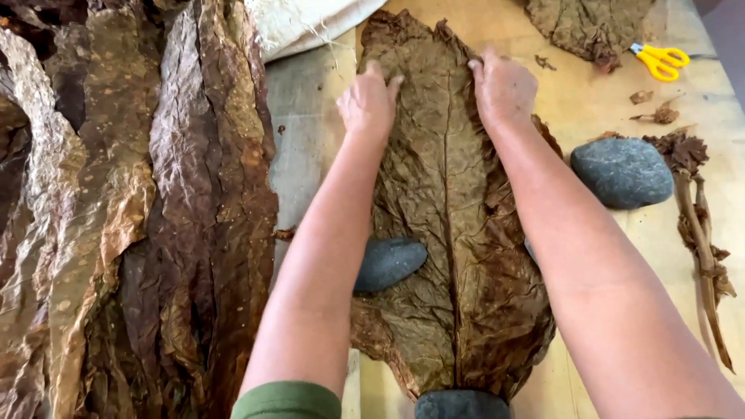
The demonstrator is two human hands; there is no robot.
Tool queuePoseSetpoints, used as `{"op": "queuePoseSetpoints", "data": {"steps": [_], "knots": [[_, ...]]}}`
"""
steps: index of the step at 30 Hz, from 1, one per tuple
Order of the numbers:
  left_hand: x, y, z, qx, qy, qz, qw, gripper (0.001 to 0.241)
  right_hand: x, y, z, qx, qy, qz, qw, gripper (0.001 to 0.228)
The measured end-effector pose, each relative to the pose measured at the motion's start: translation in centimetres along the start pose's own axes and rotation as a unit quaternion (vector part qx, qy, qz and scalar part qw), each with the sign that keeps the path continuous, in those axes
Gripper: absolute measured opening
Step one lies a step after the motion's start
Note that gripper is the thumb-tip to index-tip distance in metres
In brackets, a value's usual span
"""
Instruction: Flattening and smoothing large dried tobacco leaves on a wooden table using stones as weights.
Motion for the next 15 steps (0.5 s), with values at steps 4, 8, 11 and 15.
{"op": "queuePoseSetpoints", "data": {"steps": [4,8,11,15], "knots": [[1.1,-0.6,-2.4,0.063,-0.009,-0.078,0.995,0.091,0.1,-0.1,-1.3,0.003,0.039,0.027,0.999,0.047],[3.2,-5.0,-6.7,0.118,-0.03,-0.034,0.992,0.058,5.3,-3.7,-7.2,-0.032,-0.022,-0.084,0.996,0.039],[5.1,-8.9,-7.9,0.178,-0.027,-0.035,0.983,0.06,9.6,-7.7,-9.1,0.003,0.05,-0.162,0.986,0.038],[8.1,-9.6,-5.0,0.037,0.031,-0.088,0.995,0.027,12.5,-10.9,-8.3,0.214,0.08,-0.112,0.967,0.068]]}}
Point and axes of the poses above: each hand's wrist, its own y-axis towards the middle knuckle, its own z-axis out of the palm, x = y × z, the point moved 4 cm from there along y, towards the middle knuckle, and after that the axes turned 3 degrees about x, right-handed, at the moved point
